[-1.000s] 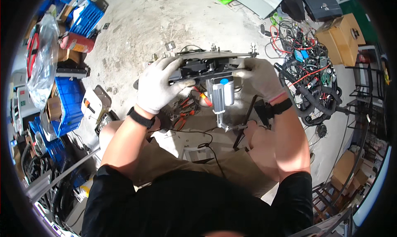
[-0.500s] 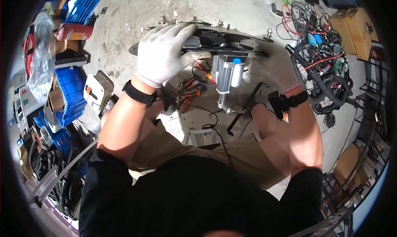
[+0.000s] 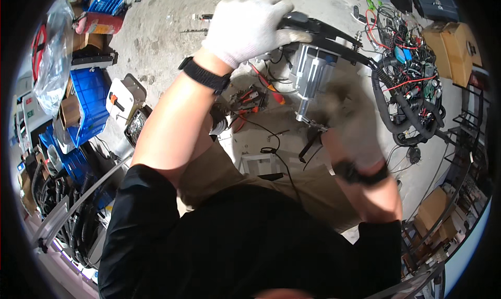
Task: Assembling an electromechanical chassis or base by fastening plates and components.
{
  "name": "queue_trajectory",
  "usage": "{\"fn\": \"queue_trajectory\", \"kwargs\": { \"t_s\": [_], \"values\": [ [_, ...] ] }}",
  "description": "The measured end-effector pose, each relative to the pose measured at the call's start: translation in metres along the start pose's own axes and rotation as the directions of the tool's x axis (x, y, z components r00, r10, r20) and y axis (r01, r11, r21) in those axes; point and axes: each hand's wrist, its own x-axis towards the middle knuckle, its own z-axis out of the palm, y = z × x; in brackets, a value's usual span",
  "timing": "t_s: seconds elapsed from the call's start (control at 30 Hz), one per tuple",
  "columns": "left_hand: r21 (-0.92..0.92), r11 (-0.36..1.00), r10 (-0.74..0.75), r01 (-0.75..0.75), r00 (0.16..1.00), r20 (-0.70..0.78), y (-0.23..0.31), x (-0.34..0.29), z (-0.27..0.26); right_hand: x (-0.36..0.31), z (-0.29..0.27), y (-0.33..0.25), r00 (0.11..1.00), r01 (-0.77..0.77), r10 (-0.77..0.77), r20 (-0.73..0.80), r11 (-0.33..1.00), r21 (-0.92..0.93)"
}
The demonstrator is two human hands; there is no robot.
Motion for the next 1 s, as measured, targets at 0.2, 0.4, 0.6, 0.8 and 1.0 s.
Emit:
{"fn": "queue_trajectory", "kwargs": {
  "t_s": [0.2,0.4,0.6,0.8,1.0],
  "values": [
    [-0.215,0.974,-0.071,0.067,0.997,-0.012,0.01,0.028,-0.002,-0.033,0.18,0.133,0.469,0.656,0.05,0.882,0.649,-0.385],
    [-0.392,0.911,-0.064,0.128,0.983,0.171,0.006,0.022,-0.01,0.036,0.372,0.291,0.763,-0.395,0.618,0.189,0.678,-0.62],
    [-0.461,0.871,-0.123,0.171,0.984,0.132,0.02,0.041,-0.031,0.054,0.4,0.552,0.873,-0.395,0.483,-0.069,0.617,-0.681],
    [-0.22,0.958,-0.12,0.183,0.955,0.271,0.015,0.037,0.007,0.031,0.438,0.379,0.848,0.009,0.359,0.389,0.725,-0.689],
    [-0.149,0.988,-0.047,0.046,0.999,0.001,0.002,0.032,0.01,0.05,0.197,0.095,0.845,-0.094,0.302,0.441,0.896,-0.433]
  ]
}}
